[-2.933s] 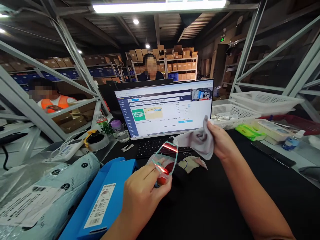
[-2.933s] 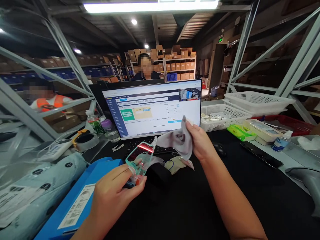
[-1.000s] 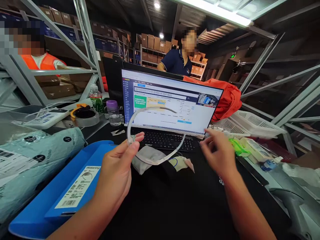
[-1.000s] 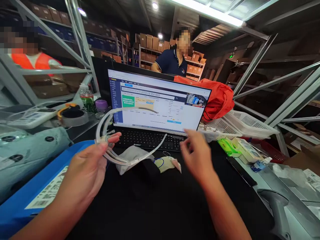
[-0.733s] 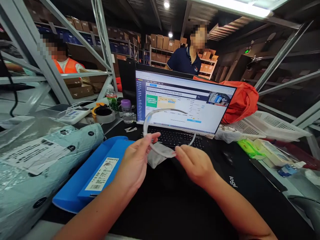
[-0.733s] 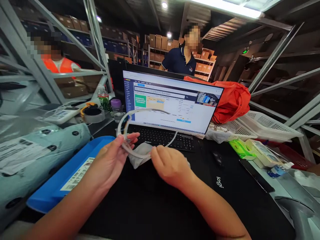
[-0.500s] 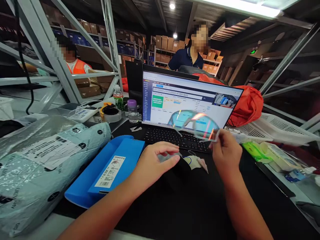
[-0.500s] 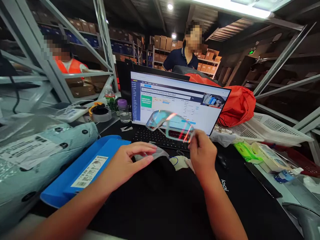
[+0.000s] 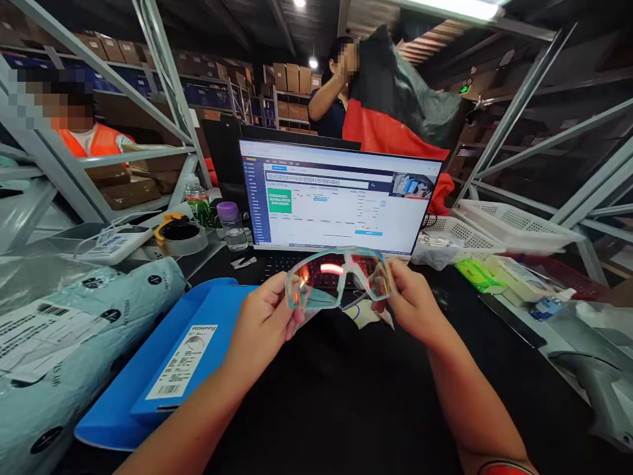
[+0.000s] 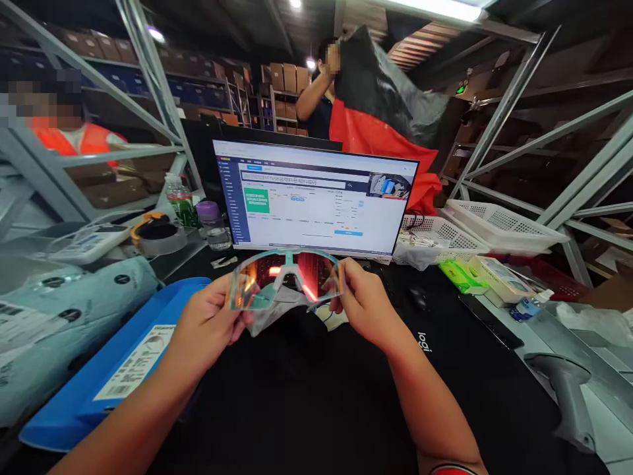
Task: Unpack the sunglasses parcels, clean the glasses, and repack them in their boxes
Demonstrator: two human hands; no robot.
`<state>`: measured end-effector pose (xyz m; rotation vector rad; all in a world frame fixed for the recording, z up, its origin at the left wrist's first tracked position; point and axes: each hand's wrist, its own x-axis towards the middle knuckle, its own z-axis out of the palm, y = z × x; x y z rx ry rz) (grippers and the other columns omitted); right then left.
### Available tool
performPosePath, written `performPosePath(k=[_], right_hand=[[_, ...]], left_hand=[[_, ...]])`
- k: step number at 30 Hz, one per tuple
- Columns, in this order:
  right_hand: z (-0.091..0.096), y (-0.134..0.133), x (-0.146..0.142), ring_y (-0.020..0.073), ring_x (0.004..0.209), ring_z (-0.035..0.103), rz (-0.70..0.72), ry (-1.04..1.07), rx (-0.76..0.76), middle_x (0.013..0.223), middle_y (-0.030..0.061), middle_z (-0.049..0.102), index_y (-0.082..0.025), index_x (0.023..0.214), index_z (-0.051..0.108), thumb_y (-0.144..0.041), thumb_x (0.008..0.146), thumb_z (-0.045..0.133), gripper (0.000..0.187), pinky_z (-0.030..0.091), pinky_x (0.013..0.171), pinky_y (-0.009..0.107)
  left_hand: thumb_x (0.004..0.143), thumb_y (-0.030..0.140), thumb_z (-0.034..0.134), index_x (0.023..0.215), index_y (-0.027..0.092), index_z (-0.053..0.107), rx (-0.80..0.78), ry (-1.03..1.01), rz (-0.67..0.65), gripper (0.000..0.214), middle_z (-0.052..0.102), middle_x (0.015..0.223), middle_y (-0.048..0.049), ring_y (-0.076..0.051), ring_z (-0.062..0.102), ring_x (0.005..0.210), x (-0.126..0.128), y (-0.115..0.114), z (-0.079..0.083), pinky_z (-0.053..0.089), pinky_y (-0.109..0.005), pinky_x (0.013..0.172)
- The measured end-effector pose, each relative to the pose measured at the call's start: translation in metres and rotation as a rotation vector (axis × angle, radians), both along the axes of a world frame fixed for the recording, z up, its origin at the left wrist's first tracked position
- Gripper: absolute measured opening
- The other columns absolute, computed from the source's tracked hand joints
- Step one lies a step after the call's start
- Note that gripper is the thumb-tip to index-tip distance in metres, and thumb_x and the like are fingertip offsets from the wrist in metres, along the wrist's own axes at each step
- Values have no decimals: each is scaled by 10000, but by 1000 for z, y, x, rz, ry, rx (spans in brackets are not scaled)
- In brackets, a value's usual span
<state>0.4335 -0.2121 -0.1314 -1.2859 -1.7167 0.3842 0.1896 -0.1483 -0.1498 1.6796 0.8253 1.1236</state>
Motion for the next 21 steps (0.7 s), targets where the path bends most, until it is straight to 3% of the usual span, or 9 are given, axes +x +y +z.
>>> performPosePath(k=[4, 8, 11, 15, 19, 21], right_hand=[[-6, 7, -9, 176, 692, 745, 164, 134, -270, 771, 17, 738, -224, 907, 508, -311, 998, 511, 126, 590, 602, 263], [-14, 14, -17, 201, 757, 778, 175, 239, -407, 1003, 86, 765, -205, 963, 547, -408, 955, 584, 206, 614, 582, 267], [-15, 20, -15, 196, 734, 784, 186, 487, -388, 1016, 86, 777, -205, 979, 538, -474, 890, 676, 315, 633, 625, 277], [-13, 25, -12, 210, 720, 788, 239, 763, -361, 864, 57, 794, -215, 994, 539, -552, 843, 724, 412, 633, 614, 270], [-6, 25, 0, 211, 762, 791, 337, 735, -424, 858, 71, 801, -198, 1006, 600, -552, 793, 788, 454, 642, 672, 278], [0, 22, 16, 207, 783, 789, 299, 645, -387, 864, 75, 800, -175, 983, 661, -529, 770, 818, 441, 645, 717, 285]], left_hand=[[1007, 346, 512, 781, 208, 532, 38, -241, 84, 266, 588, 599, 67, -40, 463, 379, 7, -14, 1, 340, -149, 401], [993, 379, 552, 823, 220, 544, -44, -409, 64, 233, 579, 584, 76, -39, 387, 352, 10, -10, -6, 278, -155, 368], [932, 356, 646, 739, 199, 566, -21, -353, 74, 261, 518, 561, 67, -54, 411, 465, 6, 1, -11, 311, -148, 440], [801, 330, 761, 743, 191, 650, -63, -212, 85, 188, 643, 737, 11, -143, 595, 760, 3, 7, -8, 468, -207, 650], [727, 379, 778, 772, 185, 652, -145, -164, 46, 235, 662, 753, 0, -179, 635, 779, 7, 12, -7, 506, -262, 699], [704, 408, 786, 958, 183, 653, -147, -90, 19, 365, 665, 783, -2, -173, 635, 747, 10, 16, -11, 512, -273, 680]])
